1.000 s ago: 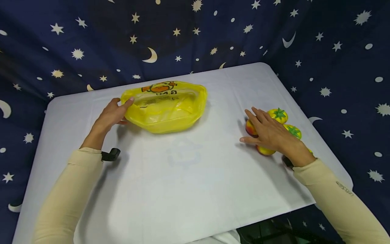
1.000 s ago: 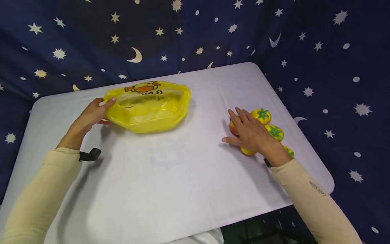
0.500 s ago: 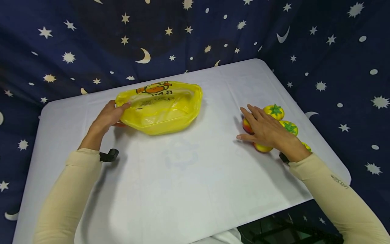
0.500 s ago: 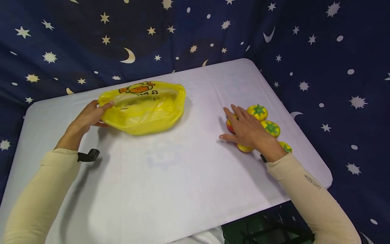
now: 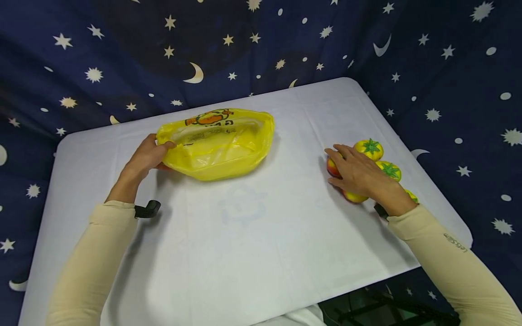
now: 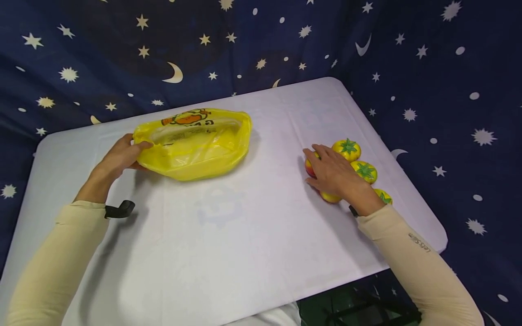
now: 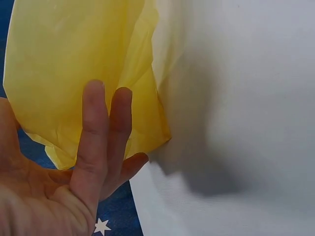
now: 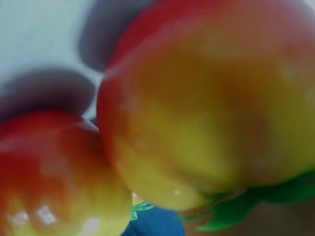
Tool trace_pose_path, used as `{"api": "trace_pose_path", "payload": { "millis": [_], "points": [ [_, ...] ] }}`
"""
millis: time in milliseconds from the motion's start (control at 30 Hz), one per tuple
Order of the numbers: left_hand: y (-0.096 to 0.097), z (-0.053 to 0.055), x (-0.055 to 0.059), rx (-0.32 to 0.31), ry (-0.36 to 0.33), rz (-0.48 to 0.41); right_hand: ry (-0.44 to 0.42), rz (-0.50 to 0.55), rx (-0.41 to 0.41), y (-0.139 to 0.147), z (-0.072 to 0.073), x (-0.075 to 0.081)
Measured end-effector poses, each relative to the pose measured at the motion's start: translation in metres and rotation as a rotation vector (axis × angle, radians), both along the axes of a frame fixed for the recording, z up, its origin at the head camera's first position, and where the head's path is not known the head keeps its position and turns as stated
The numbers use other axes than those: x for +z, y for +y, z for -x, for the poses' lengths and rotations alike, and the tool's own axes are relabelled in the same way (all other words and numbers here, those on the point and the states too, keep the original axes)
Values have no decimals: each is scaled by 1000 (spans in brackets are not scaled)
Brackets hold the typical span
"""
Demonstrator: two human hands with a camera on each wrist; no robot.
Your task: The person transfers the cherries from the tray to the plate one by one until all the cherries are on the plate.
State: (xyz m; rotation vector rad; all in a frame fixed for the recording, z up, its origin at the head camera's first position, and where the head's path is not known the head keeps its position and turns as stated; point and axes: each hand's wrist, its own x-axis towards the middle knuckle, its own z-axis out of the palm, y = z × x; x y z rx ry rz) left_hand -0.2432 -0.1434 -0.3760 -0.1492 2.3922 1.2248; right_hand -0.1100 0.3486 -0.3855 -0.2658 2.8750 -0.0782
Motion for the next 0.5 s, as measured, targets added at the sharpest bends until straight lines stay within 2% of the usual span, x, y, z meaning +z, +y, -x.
{"api": "trace_pose_path", "payload": {
  "millis": [500],
  "points": [
    [-6, -17, 3, 1, -20, 13, -20, -14, 8, -5, 4, 6]
  ]
}}
